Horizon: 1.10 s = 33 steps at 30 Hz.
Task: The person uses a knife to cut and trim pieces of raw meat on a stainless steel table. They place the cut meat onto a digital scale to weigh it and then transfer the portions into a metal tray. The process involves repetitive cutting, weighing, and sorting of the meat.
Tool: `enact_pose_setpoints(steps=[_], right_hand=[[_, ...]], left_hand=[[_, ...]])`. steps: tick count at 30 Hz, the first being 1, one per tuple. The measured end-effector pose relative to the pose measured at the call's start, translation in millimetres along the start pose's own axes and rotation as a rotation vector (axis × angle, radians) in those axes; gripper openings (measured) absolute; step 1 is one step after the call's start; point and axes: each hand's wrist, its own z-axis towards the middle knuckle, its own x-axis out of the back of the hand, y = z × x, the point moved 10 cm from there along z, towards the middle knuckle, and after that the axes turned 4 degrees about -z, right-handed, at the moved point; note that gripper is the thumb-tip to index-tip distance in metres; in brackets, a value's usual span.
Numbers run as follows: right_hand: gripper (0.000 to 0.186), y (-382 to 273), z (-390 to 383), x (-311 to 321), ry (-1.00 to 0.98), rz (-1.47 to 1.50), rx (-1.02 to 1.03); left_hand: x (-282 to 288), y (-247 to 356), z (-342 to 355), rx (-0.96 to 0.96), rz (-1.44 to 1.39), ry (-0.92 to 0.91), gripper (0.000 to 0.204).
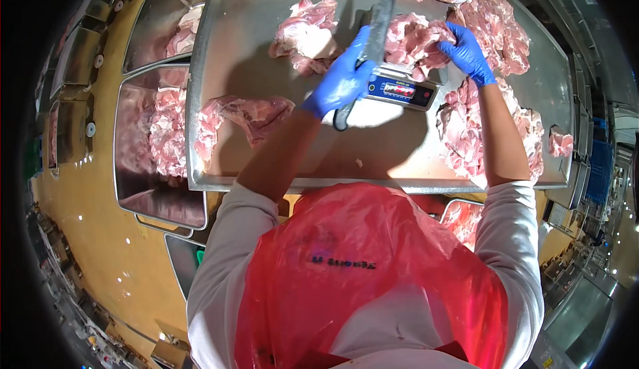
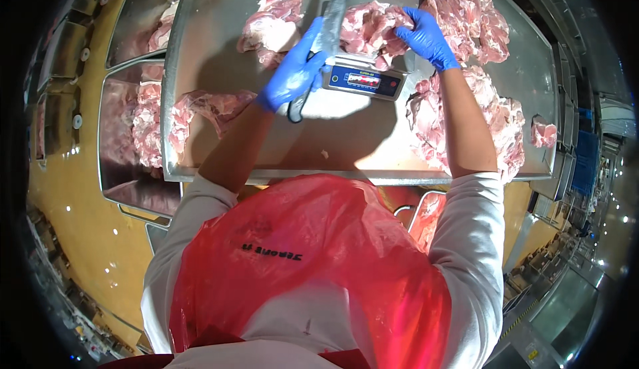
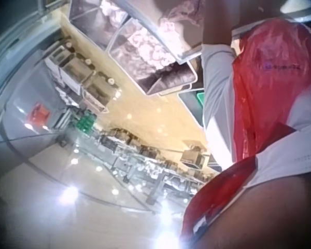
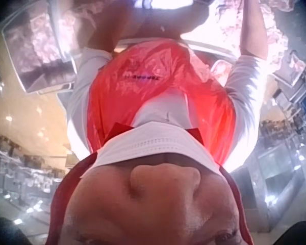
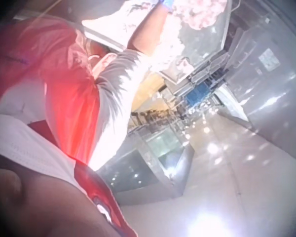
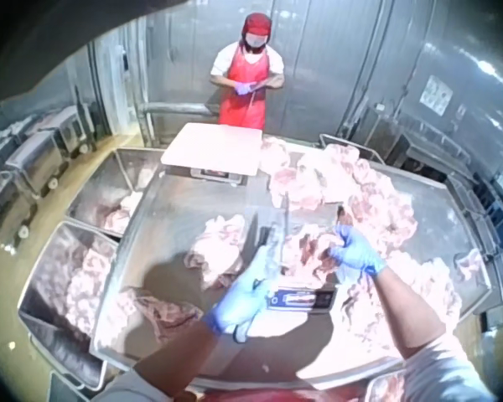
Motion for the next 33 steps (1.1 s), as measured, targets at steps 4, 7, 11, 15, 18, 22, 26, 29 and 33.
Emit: enact_pose_setpoints(steps=[4,7,11,15,18,22,26,29,33], right_hand=[[0.037,-60.5,23.8,-1.0,-0.050,-0.358,0.121],[0.046,-78.2,50.5,1.0,-0.101,-0.459,0.076],[0.042,-78.7,75.5,7.7,-0.086,-0.662,-0.065],[0.024,-110.8,72.5,3.4,-0.031,-0.590,0.018],[0.025,-123.8,78.1,-12.8,-0.087,-0.640,0.042],[0.027,-146.6,105.8,-7.1,-0.035,-0.766,0.151],[0.027,-105.3,117.3,20.9,0.037,-0.760,0.090],[0.027,-110.1,96.7,-1.7,-0.035,-0.670,0.117],[0.025,-162.6,76.0,-22.2,-0.065,-0.695,0.152]], left_hand=[[-16.5,12.8,56.8,-0.038,0.044,0.035,0.071],[-30.9,13.5,74.6,0.014,-0.009,0.033,0.072],[-71.3,10.3,3.2,0.209,-0.019,-0.127,0.071],[-81.2,-7.3,-28.4,0.040,-0.179,-0.193,0.076],[-74.3,11.2,16.1,0.042,-0.032,-0.163,0.071],[-59.2,4.8,94.7,0.044,-0.047,-0.105,0.074],[-101.2,7.1,9.7,-0.201,-0.047,-0.168,0.078],[-108.8,-8.9,-12.6,-0.063,-0.148,-0.180,0.076],[-82.3,0.4,88.3,-0.041,-0.045,-0.008,0.039]])
